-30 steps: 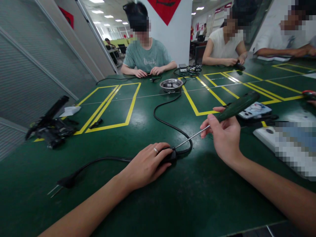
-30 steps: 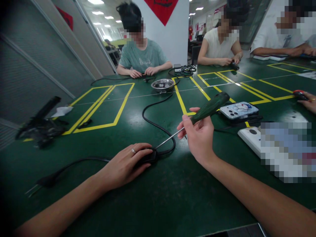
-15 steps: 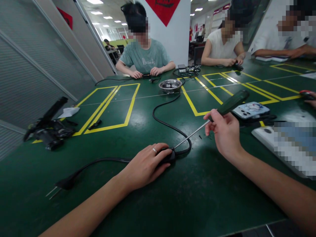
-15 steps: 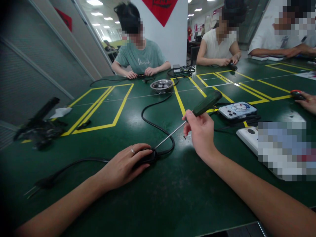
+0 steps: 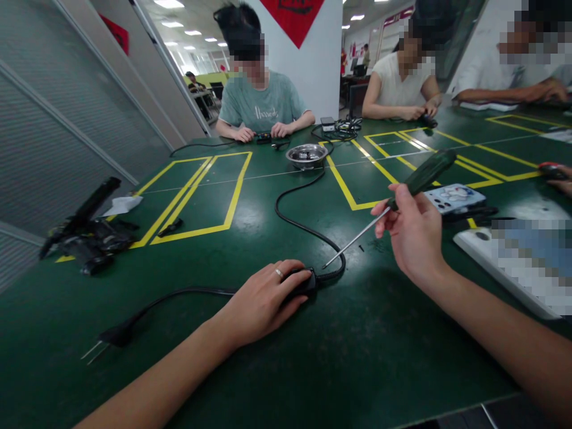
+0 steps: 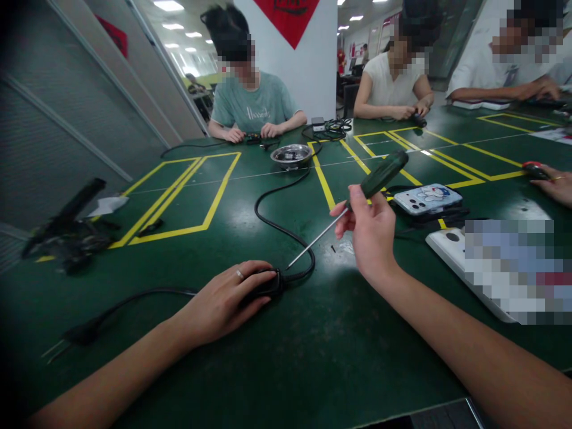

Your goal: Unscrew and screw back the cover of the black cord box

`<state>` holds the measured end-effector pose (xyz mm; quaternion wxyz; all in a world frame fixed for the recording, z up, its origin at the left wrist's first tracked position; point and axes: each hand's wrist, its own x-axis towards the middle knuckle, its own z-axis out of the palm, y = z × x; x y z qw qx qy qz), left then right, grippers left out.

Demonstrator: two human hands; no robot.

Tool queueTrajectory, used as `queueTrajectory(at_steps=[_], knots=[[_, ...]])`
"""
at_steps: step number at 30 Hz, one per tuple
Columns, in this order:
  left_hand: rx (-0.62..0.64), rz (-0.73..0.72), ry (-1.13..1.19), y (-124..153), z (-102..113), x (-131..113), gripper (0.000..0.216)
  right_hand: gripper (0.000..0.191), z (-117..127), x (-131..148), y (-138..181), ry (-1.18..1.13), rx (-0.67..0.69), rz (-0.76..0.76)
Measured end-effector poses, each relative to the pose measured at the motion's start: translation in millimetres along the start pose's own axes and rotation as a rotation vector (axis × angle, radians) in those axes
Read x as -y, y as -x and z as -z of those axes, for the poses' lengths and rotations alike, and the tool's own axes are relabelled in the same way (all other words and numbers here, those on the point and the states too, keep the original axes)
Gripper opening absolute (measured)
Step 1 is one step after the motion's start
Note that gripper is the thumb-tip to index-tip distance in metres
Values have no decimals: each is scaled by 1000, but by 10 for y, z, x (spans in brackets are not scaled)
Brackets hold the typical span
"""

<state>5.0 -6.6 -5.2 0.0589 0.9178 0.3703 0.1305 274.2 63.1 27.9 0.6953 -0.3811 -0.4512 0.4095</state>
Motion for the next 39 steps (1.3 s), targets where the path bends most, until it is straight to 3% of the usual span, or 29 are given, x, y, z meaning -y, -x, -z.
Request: queueTrajectory(at_steps=[4, 7, 12, 17, 20, 25, 30, 39], knots=[[30, 12, -2, -4, 10, -14, 38, 26, 81, 59, -174, 148, -195, 285], [76, 25, -23, 11, 54, -1, 40, 22, 117, 51, -223, 237, -226, 404], [109, 81, -26, 85, 226, 66, 54, 25, 98, 9, -160, 295, -164, 380], [181, 168, 134, 140, 312, 133, 38, 22, 81, 30, -143, 275, -190, 366], [141, 187, 285, 119, 238, 150, 27, 23, 68, 48, -137, 151, -191, 304], [20, 217, 469, 49, 103, 167, 28, 26, -8, 28, 38, -136, -21, -24], [-59, 266, 660, 52, 112, 226, 30, 22, -121, -51, 292, -210, 110, -249], [-82, 262, 703, 51, 114, 243, 36, 22, -187, -93, 396, -236, 145, -323]])
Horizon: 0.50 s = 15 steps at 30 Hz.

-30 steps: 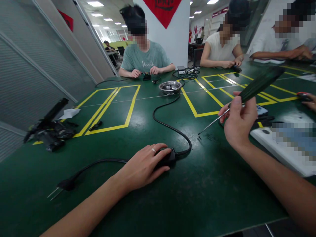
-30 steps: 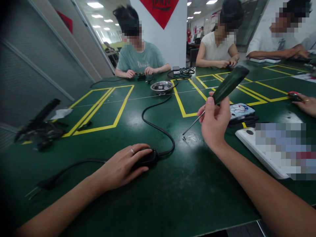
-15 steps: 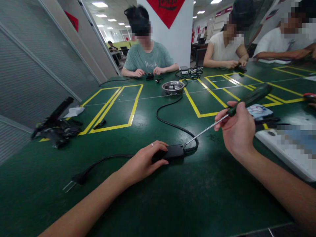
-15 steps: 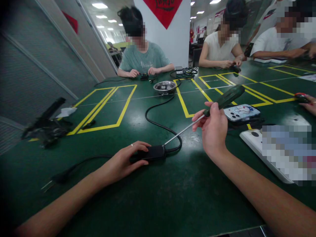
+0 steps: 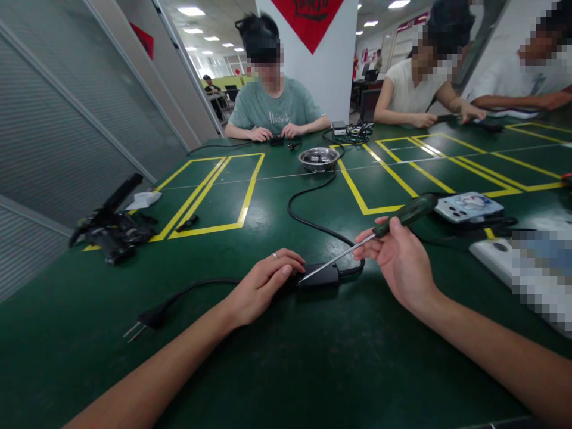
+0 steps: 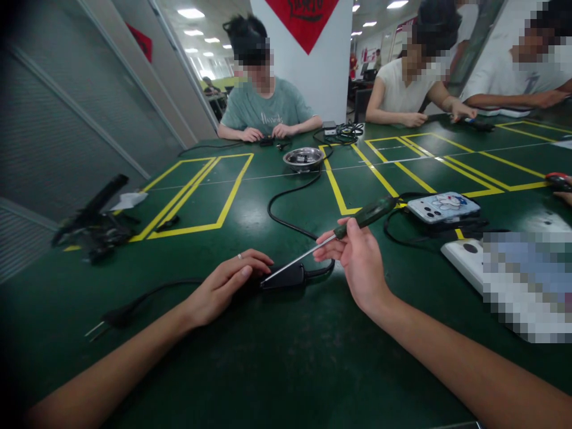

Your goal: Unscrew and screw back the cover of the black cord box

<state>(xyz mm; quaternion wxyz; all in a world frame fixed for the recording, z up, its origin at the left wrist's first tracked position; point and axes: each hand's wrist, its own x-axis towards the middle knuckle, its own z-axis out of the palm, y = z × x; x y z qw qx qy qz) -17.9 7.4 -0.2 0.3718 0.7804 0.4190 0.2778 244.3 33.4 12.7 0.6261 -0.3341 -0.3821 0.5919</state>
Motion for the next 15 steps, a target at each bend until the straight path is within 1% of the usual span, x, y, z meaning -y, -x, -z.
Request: queueTrajectory(at_steps=[9, 15], knots=[[21, 0, 35, -8, 1, 4, 36, 20, 20, 24, -20, -6, -6, -4], [27, 0, 56, -12, 3, -2, 38, 20, 23, 18, -24, -16, 14, -12]])
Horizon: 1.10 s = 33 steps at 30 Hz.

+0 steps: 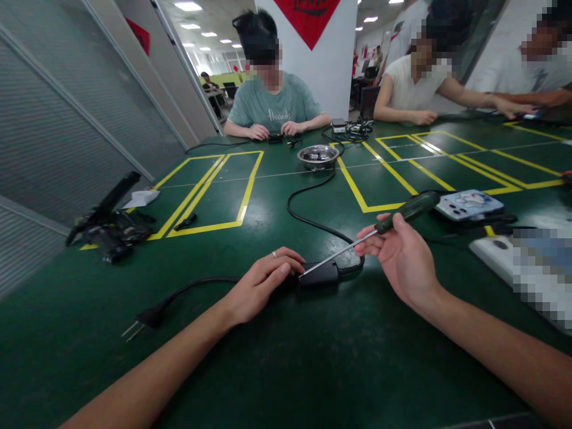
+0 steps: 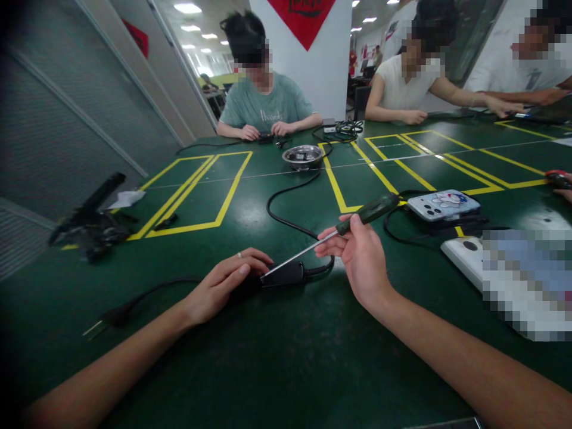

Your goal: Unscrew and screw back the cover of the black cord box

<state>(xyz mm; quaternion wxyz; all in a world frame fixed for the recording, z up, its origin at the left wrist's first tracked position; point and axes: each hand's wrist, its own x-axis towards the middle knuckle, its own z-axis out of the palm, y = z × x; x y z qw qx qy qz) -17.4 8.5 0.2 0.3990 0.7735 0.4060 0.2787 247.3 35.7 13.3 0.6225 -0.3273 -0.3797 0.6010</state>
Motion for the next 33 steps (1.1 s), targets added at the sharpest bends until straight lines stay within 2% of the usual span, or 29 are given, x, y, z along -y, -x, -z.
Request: queueTrajectory(at_steps=[6, 13, 20, 27, 33], knots=[[11, 10, -1, 0, 21, 4, 36, 20, 5, -16, 25, -6, 20, 1], [25, 38, -95, -10, -5, -7, 17, 21, -17, -20, 45, 10, 24, 12], [52, 61, -25, -29, 23, -5, 16, 22, 18, 28, 4, -41, -37, -22], [108, 106, 23, -27, 73, -2, 15, 20, 3, 41, 16, -3, -1, 29], [112, 92, 34, -18, 68, -32, 26, 19, -3, 36, 52, 21, 49, 82]])
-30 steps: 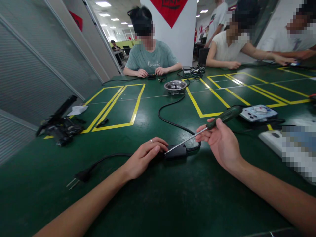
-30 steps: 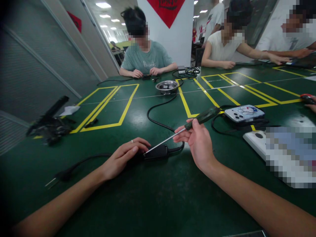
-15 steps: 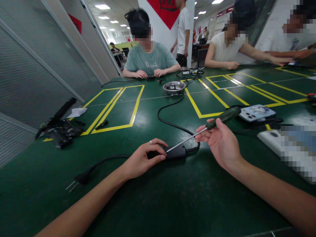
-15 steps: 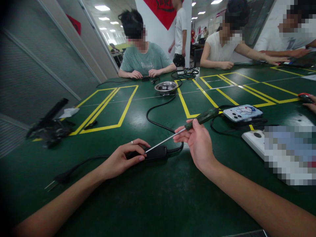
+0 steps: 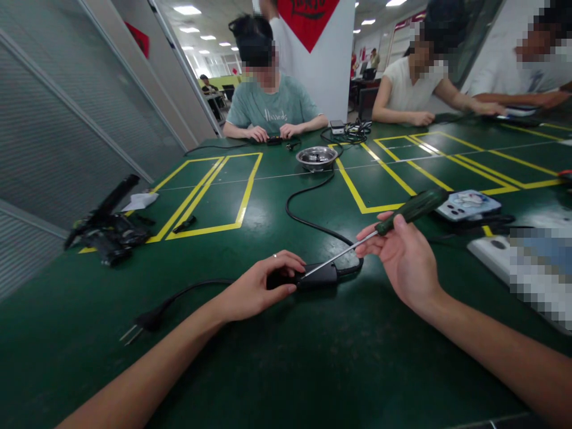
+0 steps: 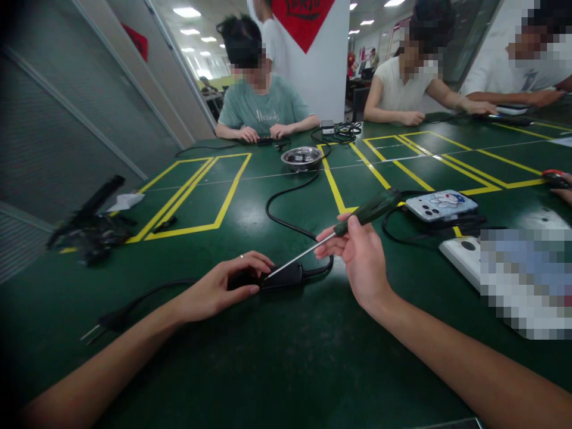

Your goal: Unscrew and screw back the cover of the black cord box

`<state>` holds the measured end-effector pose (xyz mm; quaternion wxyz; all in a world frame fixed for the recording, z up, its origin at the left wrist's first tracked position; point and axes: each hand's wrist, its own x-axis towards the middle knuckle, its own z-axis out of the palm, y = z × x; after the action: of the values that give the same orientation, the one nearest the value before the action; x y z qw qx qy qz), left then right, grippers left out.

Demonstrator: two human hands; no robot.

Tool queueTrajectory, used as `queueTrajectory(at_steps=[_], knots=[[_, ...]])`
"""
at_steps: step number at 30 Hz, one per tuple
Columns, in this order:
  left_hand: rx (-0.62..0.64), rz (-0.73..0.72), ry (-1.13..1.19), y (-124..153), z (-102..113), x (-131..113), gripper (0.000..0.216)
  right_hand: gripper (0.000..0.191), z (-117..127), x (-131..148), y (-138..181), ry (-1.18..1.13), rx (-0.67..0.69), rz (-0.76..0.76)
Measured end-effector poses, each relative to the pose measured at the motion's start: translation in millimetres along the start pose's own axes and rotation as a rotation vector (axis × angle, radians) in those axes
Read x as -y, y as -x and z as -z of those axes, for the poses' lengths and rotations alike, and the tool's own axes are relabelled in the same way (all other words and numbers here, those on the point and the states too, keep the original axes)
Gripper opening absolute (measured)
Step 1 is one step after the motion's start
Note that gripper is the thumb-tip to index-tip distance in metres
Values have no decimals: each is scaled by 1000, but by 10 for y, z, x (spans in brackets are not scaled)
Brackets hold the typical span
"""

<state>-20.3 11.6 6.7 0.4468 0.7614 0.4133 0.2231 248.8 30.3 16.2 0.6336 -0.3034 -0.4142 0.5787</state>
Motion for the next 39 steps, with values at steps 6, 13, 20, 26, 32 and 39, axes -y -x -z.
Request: queueTrajectory(at_steps=[6, 13, 20, 26, 32, 39], knots=[[-4, 19, 10, -9, 13, 23, 23, 17, -34, -17, 66, 61, 78, 54], [-27, 27, -10, -24, 1, 36, 23, 26, -29, 79, 61, 442, -18, 170], [-38, 20, -42, -28, -4, 29, 23, 18, 41, 22, -6, 56, 65, 5], [-38, 17, -55, -27, -4, 24, 24, 16, 55, 54, -12, 67, 77, -7], [-46, 21, -74, -34, -13, 30, 23, 16, 39, 53, -39, 221, 69, 40], [-60, 6, -90, -28, -21, 47, 23, 17, 40, 17, 27, 81, 70, 36]])
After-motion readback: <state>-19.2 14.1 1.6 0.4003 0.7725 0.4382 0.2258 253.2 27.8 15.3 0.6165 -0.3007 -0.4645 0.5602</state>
